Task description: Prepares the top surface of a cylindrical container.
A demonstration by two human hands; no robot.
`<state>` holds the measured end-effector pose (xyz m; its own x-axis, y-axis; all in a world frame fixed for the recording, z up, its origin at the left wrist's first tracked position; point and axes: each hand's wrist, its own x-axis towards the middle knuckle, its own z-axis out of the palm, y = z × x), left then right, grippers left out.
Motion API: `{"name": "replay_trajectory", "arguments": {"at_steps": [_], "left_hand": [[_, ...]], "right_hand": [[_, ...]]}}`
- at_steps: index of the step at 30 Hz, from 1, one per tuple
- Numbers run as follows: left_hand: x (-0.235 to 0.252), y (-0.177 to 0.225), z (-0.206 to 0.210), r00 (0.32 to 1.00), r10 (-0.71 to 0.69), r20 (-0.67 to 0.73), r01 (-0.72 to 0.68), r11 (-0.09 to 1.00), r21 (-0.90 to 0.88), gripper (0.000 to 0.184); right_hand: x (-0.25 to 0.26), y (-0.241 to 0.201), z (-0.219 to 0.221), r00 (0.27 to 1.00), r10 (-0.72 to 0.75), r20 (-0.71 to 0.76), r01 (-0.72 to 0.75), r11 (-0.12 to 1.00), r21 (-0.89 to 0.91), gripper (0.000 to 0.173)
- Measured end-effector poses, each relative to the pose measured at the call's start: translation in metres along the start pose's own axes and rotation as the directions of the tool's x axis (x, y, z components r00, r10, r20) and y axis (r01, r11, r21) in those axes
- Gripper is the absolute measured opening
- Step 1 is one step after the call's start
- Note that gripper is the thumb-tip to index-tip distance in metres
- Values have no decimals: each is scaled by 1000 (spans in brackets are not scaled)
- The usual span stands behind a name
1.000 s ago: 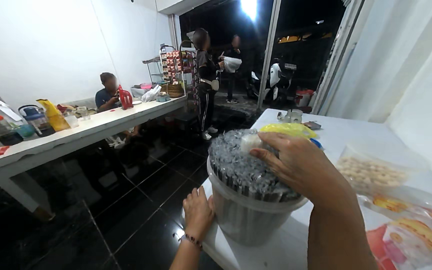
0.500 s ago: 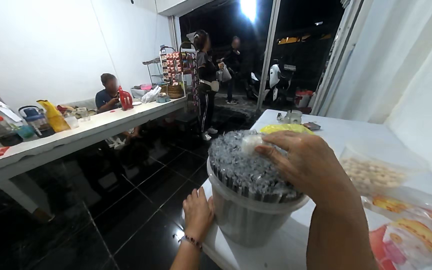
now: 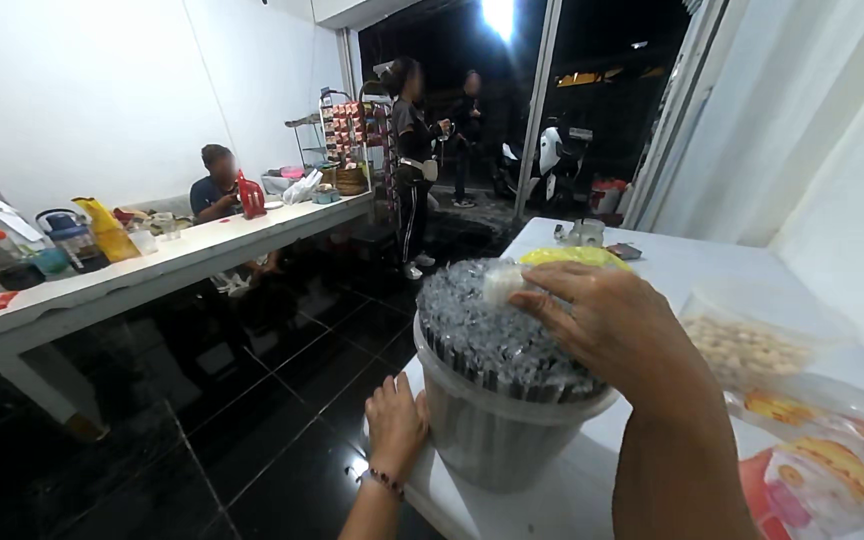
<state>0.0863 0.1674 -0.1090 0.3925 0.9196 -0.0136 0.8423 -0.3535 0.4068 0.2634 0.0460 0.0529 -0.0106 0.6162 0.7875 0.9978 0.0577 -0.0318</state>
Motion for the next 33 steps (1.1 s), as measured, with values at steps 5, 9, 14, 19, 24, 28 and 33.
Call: {"name": "replay_trajectory", "arguments": {"at_steps": [5,9,14,19,24,28,33], "left_hand": [[0,1,-1,1000,-10,4,10,1000,-1,53],[0,2,-1,1000,-13,5,13,1000,9,54],[0,2,-1,1000,-12,1,12,1000,15,53],[0,1,0,1000,-8,-5,8,1000,12,53],[0,1,0,1000,-11,0,11,1000,10,53],[0,1,0,1000,-8,-3,8,1000,10,53],[0,0,0,1000,-4,5,4,1000,11,54]], "right_hand": [[0,1,0,1000,-6,3,6,1000,7,52],[0,2,0,1000,-9,7,9,1000,11,52],[-1,2,-2,1000,-14,16,14,1000,19,49],[0,0,-2,1000,11,-26,-9,999,48,46],[1,0,0,999,0,-49,3,998,59,47],[1,0,1,1000,4,-4,-4,998,59,43],[0,2,2,1000,-16,8,16,999,48,44]]}}
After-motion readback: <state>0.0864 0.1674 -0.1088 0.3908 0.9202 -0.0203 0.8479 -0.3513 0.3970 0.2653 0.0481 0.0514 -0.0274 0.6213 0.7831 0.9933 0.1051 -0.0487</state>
